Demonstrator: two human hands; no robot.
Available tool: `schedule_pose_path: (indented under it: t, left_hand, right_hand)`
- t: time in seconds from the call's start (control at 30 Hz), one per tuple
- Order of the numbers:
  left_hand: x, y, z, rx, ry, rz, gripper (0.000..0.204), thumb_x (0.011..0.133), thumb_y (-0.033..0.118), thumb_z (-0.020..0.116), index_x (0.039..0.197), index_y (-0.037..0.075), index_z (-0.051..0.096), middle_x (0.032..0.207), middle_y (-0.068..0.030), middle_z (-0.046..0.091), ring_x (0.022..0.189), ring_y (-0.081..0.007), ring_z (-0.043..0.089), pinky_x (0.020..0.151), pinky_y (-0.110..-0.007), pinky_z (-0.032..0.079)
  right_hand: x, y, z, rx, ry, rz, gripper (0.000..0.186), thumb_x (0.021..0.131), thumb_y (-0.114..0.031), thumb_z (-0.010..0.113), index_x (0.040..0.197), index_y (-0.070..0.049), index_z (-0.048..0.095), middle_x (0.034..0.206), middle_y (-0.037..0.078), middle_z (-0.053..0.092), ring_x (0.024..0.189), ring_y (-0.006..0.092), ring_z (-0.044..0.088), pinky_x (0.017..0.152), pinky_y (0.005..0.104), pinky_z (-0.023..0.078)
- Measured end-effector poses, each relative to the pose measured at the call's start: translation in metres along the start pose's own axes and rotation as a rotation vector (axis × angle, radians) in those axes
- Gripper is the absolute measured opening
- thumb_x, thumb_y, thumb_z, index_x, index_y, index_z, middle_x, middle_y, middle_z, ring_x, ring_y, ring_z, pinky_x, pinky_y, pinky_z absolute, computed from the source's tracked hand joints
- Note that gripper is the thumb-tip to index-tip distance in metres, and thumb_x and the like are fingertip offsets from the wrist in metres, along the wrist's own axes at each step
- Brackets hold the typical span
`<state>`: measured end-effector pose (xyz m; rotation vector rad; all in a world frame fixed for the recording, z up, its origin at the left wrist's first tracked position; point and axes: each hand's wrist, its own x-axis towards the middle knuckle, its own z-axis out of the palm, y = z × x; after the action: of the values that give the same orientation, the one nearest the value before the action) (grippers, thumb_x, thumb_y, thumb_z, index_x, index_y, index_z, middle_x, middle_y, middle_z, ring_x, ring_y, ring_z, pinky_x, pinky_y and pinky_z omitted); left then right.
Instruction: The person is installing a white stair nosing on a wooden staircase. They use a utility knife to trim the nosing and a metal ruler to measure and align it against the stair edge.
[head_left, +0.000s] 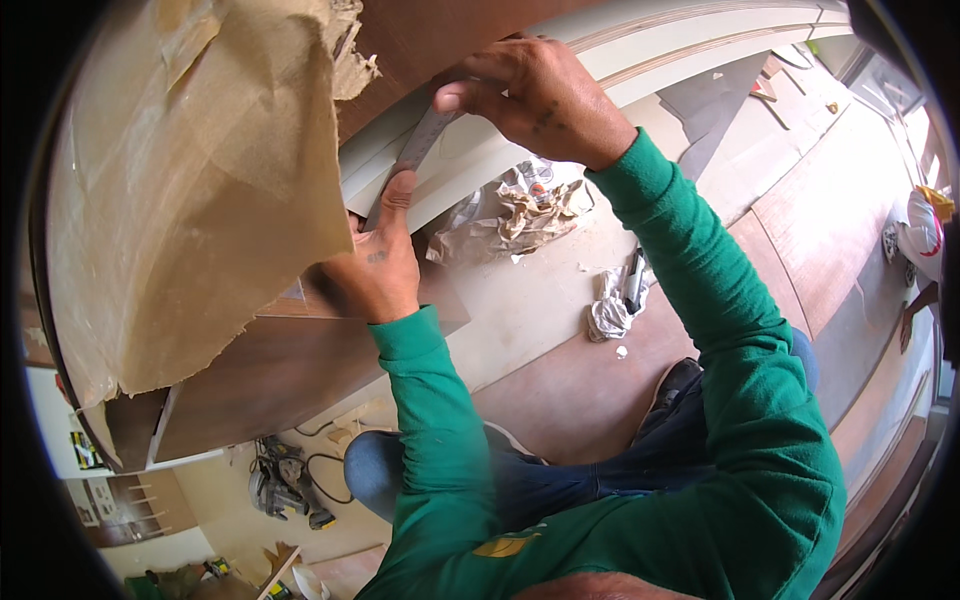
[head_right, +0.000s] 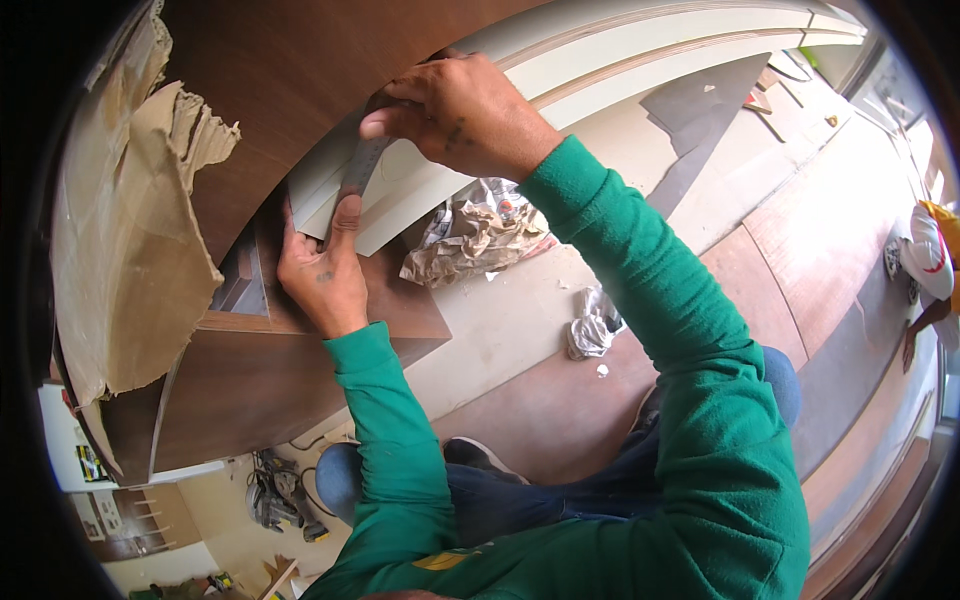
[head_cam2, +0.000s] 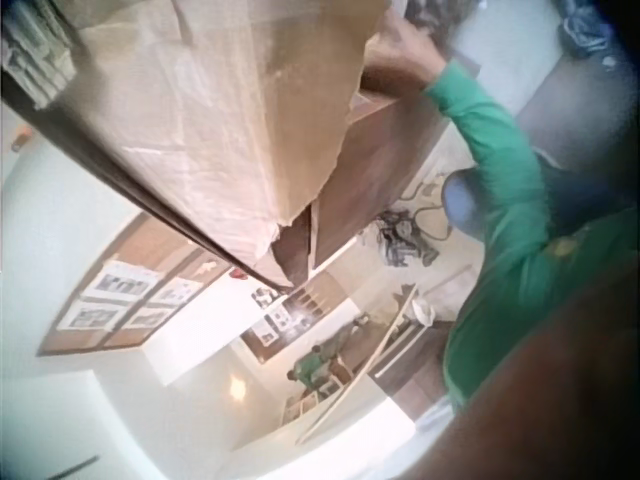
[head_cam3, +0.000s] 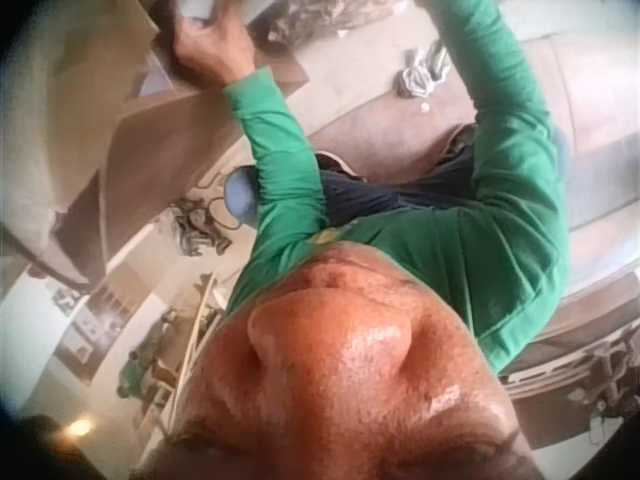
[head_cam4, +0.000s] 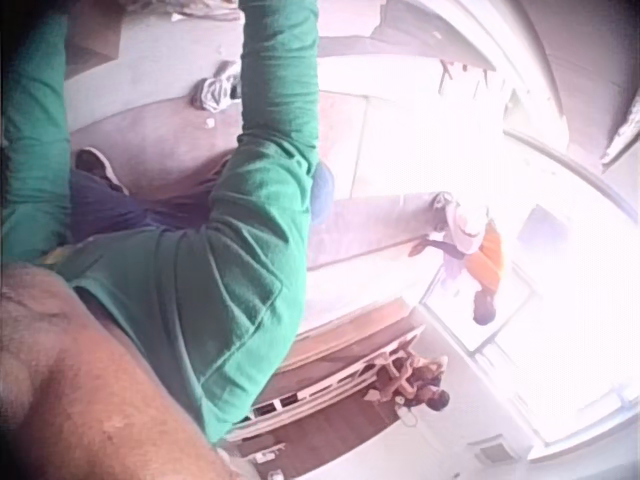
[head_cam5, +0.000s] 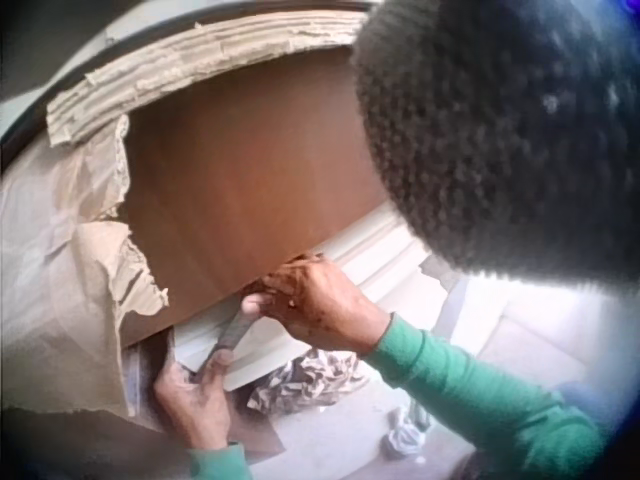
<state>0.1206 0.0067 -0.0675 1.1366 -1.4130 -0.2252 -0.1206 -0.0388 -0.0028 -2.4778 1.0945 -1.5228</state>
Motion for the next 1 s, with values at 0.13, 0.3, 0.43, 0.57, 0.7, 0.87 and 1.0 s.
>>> schedule_pose_path:
  t: [0.13,0.3,0.43,0.57,0.7,0.87,1.0]
  left_hand:
    - [-0.003,0.009,0.003,0.002,0.017,-0.091,0.073,0.090,0.029,0.096,0.143,-0.010,0.065,0.120,-0.0128,0.081,0.102,-0.0141,0.072,0.096,-0.029,0.056]
    - [-0.006,0.026,0.008,-0.101,0.032,-0.127,0.077,0.089,0.030,0.097,0.145,-0.010,0.064,0.119,-0.0124,0.081,0.102,-0.0133,0.072,0.095,-0.028,0.055]
    - [-0.006,0.030,0.008,-0.081,0.063,-0.135,0.075,0.089,0.028,0.097,0.145,-0.009,0.065,0.121,-0.0123,0.080,0.104,-0.0143,0.072,0.096,-0.029,0.056]
    - [-0.006,0.031,0.011,-0.132,0.047,-0.160,0.072,0.089,0.026,0.097,0.144,-0.010,0.065,0.124,-0.0134,0.079,0.107,-0.0169,0.072,0.099,-0.031,0.056]
    - [-0.007,0.033,0.013,-0.152,0.052,-0.175,0.071,0.089,0.024,0.096,0.143,-0.010,0.065,0.126,-0.0153,0.078,0.111,-0.0195,0.072,0.102,-0.034,0.056]
    - [-0.007,0.030,0.016,-0.172,0.091,-0.141,0.065,0.085,0.020,0.098,0.136,-0.009,0.070,0.113,-0.0139,0.082,0.100,-0.0190,0.075,0.096,-0.033,0.059]
    - [-0.006,0.031,0.016,-0.129,0.090,-0.094,0.070,0.087,0.021,0.097,0.141,-0.010,0.065,0.112,-0.0147,0.082,0.101,-0.0195,0.075,0.096,-0.034,0.059]
  right_hand:
    - [-0.003,-0.005,0.002,0.081,0.039,0.126,0.031,0.096,-0.041,0.082,0.102,-0.011,0.084,0.085,0.016,0.075,0.080,0.0361,0.072,0.074,0.0458,0.057]
    - [-0.004,0.006,0.004,-0.147,0.115,-0.047,0.028,0.096,-0.041,0.081,0.101,-0.014,0.085,0.079,0.014,0.072,0.076,0.0363,0.069,0.079,0.0432,0.055]
    - [-0.006,0.003,0.009,-0.180,0.095,0.021,0.021,0.096,-0.035,0.081,0.113,-0.024,0.086,0.106,-0.002,0.081,0.118,0.0310,0.066,0.102,0.0503,0.042]
    - [-0.009,0.009,0.016,-0.200,0.166,-0.008,0.021,0.097,-0.036,0.080,0.115,-0.025,0.083,0.106,-0.001,0.080,0.125,0.0304,0.063,0.102,0.0518,0.040]
    - [-0.002,0.001,0.003,-0.004,-0.014,0.099,0.020,0.100,-0.035,0.076,0.102,-0.015,0.078,0.097,0.010,0.078,0.110,0.0349,0.069,0.102,0.0512,0.044]
    - [-0.001,0.004,-0.003,-0.025,-0.111,0.080,0.019,0.101,-0.030,0.074,0.107,-0.012,0.079,0.099,0.012,0.078,0.104,0.0348,0.071,0.101,0.0488,0.046]
    - [-0.005,0.010,-0.003,-0.125,-0.142,0.095,0.024,0.101,-0.036,0.076,0.118,-0.021,0.081,0.107,0.006,0.079,0.105,0.0342,0.073,0.098,0.0511,0.046]
